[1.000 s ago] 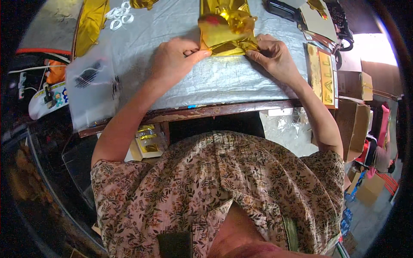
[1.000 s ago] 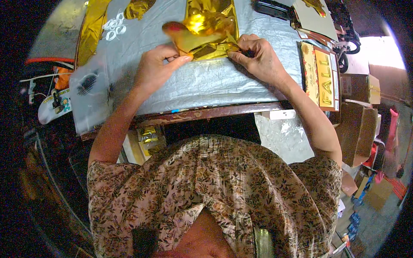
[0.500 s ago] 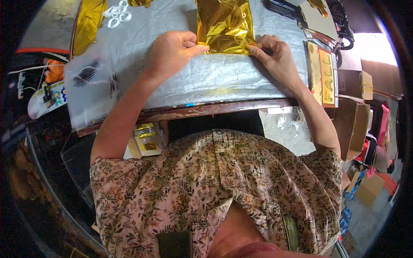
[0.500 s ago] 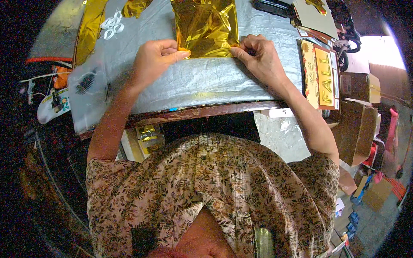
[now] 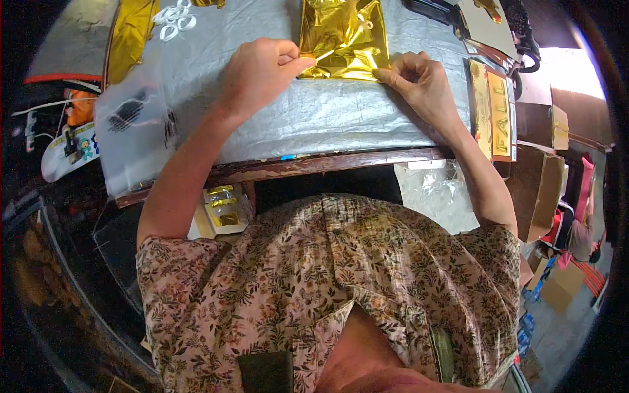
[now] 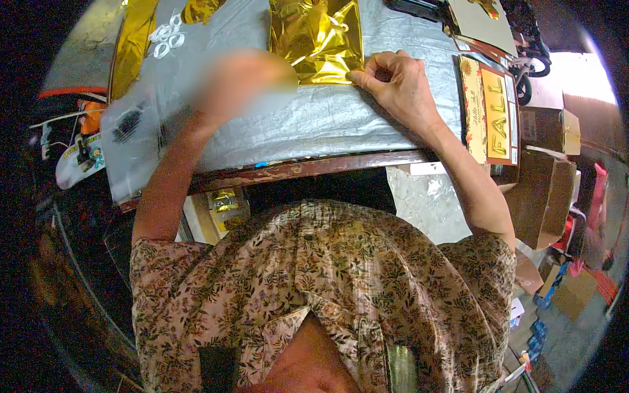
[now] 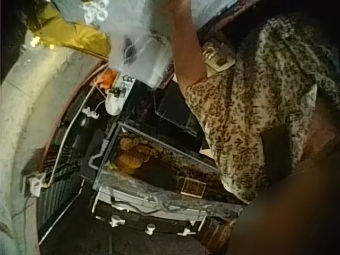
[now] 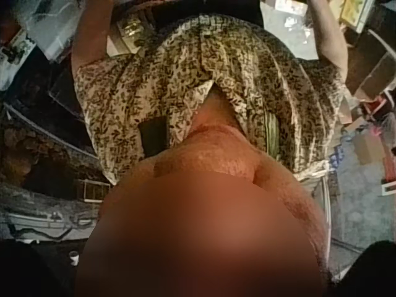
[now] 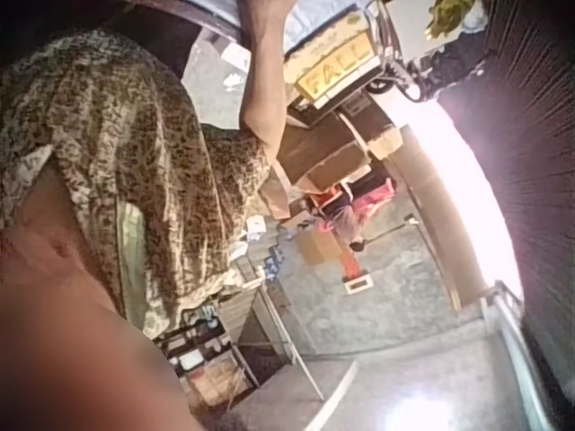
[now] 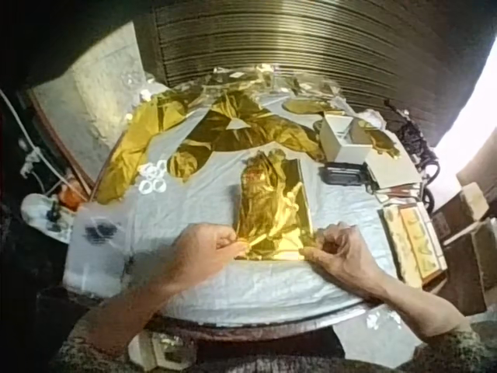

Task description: Folding gold foil balloons into compact rectangular shapes for packaging.

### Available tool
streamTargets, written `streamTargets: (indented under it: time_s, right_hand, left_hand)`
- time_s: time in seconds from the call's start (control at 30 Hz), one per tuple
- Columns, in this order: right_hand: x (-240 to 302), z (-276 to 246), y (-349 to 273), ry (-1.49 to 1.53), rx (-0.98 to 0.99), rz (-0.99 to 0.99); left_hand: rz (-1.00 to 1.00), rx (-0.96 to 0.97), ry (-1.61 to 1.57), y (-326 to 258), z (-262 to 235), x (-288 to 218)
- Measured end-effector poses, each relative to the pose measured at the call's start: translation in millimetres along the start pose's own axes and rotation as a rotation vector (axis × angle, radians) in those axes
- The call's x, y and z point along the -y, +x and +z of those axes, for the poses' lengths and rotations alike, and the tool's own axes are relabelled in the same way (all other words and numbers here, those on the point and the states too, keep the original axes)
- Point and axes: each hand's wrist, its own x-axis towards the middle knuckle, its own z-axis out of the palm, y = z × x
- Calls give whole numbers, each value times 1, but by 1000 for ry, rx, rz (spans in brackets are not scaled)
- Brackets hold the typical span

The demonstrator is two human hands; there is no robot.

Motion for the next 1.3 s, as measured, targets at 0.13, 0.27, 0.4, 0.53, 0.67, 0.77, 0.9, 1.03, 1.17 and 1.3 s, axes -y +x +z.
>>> streamTargets:
  time_s: [0.13,0.27,0.4,0.53,0.67,0.77,0.9,1.03,1.17,1.3]
  right_hand:
    - [-5,4,-1,-6,-54,-11]
    - [11,-2,1,-80,1,158]
    - [11,4,-9,-308,-120,-345]
    - [25,18,-1,-405,180,-730]
    - [18,28,-2,-491,281,-642]
    - [19,26,-3,-498,280,-637]
    - [20,28,-1,-489,280,-631]
    - [21,26,0,-470,303,-611]
    - [19,27,-1,-470,295,-612]
    - [19,29,-1,-484,299,-597]
  left_hand:
    - [0,17,17,2,-1,-1]
    - [19,26,70,2,-6,-4]
    - [-21,63,52,4,-6,-6]
    - [-40,73,23,4,-5,-6]
    - [-36,42,-25,1,-1,1]
    - [5,47,-126,1,-2,-4]
    - [106,-127,66,-7,1,-10]
    - [396,-170,368,-10,-1,-9]
    - [478,-205,353,-6,9,5]
    - [542,-236,324,0,12,7]
